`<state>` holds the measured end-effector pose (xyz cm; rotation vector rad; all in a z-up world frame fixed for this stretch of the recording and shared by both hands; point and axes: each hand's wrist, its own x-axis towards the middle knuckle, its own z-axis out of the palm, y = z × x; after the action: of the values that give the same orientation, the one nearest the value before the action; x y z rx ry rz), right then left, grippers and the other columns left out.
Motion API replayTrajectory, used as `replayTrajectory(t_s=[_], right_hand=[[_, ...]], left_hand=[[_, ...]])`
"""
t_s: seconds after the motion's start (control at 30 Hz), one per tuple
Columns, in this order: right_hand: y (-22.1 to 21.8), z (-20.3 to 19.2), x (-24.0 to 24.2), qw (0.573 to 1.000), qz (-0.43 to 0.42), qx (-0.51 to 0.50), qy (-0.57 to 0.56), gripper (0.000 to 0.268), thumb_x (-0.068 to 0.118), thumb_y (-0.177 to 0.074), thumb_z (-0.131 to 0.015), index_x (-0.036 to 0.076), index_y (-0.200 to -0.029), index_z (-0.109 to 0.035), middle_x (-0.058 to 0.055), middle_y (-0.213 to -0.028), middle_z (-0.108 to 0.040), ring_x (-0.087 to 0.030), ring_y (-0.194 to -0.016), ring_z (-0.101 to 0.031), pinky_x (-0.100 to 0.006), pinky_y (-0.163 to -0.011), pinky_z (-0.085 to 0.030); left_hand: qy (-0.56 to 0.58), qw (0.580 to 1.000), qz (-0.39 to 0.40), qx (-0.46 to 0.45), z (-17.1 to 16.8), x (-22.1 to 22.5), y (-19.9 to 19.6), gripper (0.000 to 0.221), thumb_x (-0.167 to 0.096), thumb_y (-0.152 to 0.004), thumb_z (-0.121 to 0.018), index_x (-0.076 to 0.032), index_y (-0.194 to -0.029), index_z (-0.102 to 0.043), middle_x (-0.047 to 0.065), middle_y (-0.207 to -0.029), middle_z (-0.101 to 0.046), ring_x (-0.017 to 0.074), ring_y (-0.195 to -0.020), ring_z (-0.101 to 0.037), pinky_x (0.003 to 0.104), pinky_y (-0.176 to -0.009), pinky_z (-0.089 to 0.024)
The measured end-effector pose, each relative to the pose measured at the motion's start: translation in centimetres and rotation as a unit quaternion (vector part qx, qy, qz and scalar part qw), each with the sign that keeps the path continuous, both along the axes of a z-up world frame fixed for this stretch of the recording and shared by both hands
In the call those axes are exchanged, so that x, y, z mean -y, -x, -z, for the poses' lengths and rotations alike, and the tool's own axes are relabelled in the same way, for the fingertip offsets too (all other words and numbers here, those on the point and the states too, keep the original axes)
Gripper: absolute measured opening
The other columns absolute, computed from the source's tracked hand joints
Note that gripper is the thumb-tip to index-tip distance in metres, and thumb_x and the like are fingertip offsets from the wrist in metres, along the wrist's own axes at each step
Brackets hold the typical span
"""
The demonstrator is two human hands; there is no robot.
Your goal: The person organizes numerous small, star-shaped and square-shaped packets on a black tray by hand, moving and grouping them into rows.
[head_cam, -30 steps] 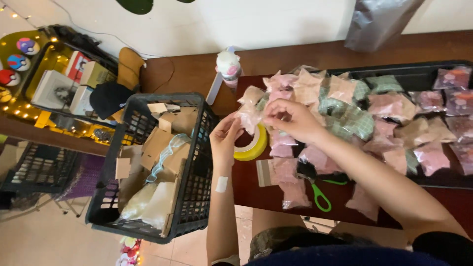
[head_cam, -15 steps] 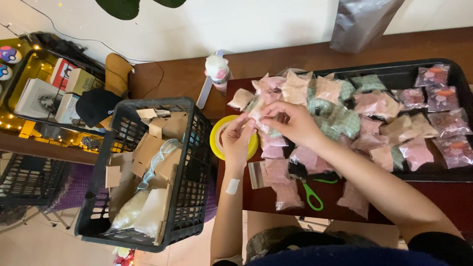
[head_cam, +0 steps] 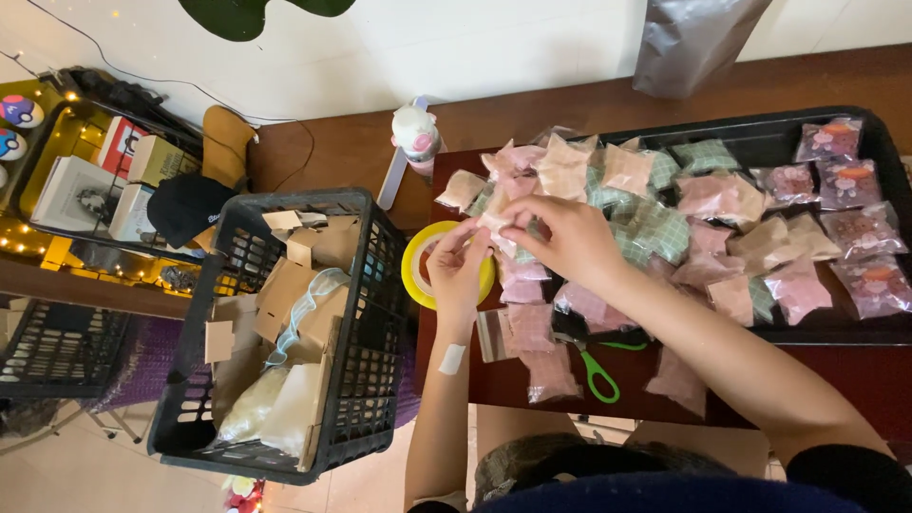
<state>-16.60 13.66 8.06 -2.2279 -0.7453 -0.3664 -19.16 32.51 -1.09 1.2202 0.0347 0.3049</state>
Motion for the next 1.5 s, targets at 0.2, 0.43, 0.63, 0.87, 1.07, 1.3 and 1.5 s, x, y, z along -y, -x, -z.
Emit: replayTrajectory(t_s=[0.2,0.43,0.63,0.87,1.07,1.3,1.5], right_hand=[[0.5,-0.5,-0.2,0.999,-0.006,-0.013,-0.029,0.022,0.028,-0.09,-0.078,0.015,-0.107,-0.074,0.004,-0.081,-0.075,-0.013,-0.053,-0.063,-0.03,-0.051,-0.05],[0.2,1.4,-0.3,0.977,-0.052,-0.104,-0.18,0.009,0.012,-0.093,-0.077,0.01,-0.101,-0.074,0.001,-0.081,-0.074,-0.005,-0.058,-0.061,-0.023,-0.053,-0.047],[0.0,2.0,0.2,0.973,-0.079,-0.097,-0.194,0.006,0.008,-0.095,-0.073,0.01,-0.1,-0.075,0.004,-0.086,-0.073,0.0,-0.055,-0.055,-0.019,-0.047,-0.041],[-0.2,3.1,1.0,0.968,-0.11,-0.089,-0.209,0.009,0.006,-0.096,-0.072,0.009,-0.105,-0.072,0.002,-0.092,-0.07,-0.002,-0.061,-0.049,-0.019,-0.054,-0.039],[0.0,2.2,1.4,0.911,-0.188,-0.15,-0.335,0.007,0.008,-0.102,-0.069,0.011,-0.108,-0.07,0.002,-0.103,-0.065,-0.006,-0.081,-0.054,-0.022,-0.072,-0.046],[-0.5,2.9,0.7,0.833,-0.132,-0.359,-0.401,0.013,0.009,-0.098,-0.068,0.006,-0.11,-0.073,-0.002,-0.09,-0.072,-0.005,-0.054,-0.049,-0.019,-0.047,-0.038],[-0.2,1.9,-0.2,0.857,-0.089,-0.288,-0.417,0.015,0.006,-0.096,-0.071,0.003,-0.11,-0.07,-0.002,-0.094,-0.072,-0.003,-0.058,-0.054,-0.019,-0.05,-0.041]], left_hand=[[0.021,1.0,-0.003,-0.001,-0.8,0.2,0.2,0.029,-0.009,-0.097,-0.073,0.004,-0.122,-0.068,0.005,-0.108,-0.071,0.0096,-0.085,-0.07,0.022,-0.074,-0.056],[0.057,0.998,0.0,0.009,-0.3,0.8,0.2,0.022,-0.009,-0.098,-0.072,0.003,-0.116,-0.068,0.007,-0.102,-0.071,0.0108,-0.084,-0.07,0.024,-0.076,-0.059],[0.139,0.989,0.045,-0.026,0.3,0.4,-0.1,0.017,-0.01,-0.098,-0.07,-0.003,-0.114,-0.07,0.005,-0.1,-0.072,0.0115,-0.084,-0.071,0.026,-0.077,-0.06],[0.189,0.975,0.086,-0.076,0.6,0.2,-0.2,0.013,-0.012,-0.1,-0.071,-0.005,-0.11,-0.069,0.006,-0.102,-0.074,0.0147,-0.086,-0.073,0.028,-0.077,-0.059],[0.173,0.984,0.05,-0.014,-0.5,0.2,0.2,0.012,-0.011,-0.1,-0.067,-0.004,-0.109,-0.064,0.007,-0.107,-0.073,0.0165,-0.096,-0.073,0.032,-0.091,-0.06],[0.083,0.994,0.032,0.065,-0.6,2.5,0.3,0.014,-0.002,-0.102,-0.065,0.0,-0.115,-0.06,0.012,-0.124,-0.065,0.0178,-0.106,-0.069,0.034,-0.098,-0.058],[0.081,0.993,0.007,0.082,-0.4,3.5,0.4,0.012,-0.001,-0.101,-0.066,0.001,-0.112,-0.061,0.014,-0.136,-0.06,0.016,-0.11,-0.066,0.034,-0.099,-0.058]])
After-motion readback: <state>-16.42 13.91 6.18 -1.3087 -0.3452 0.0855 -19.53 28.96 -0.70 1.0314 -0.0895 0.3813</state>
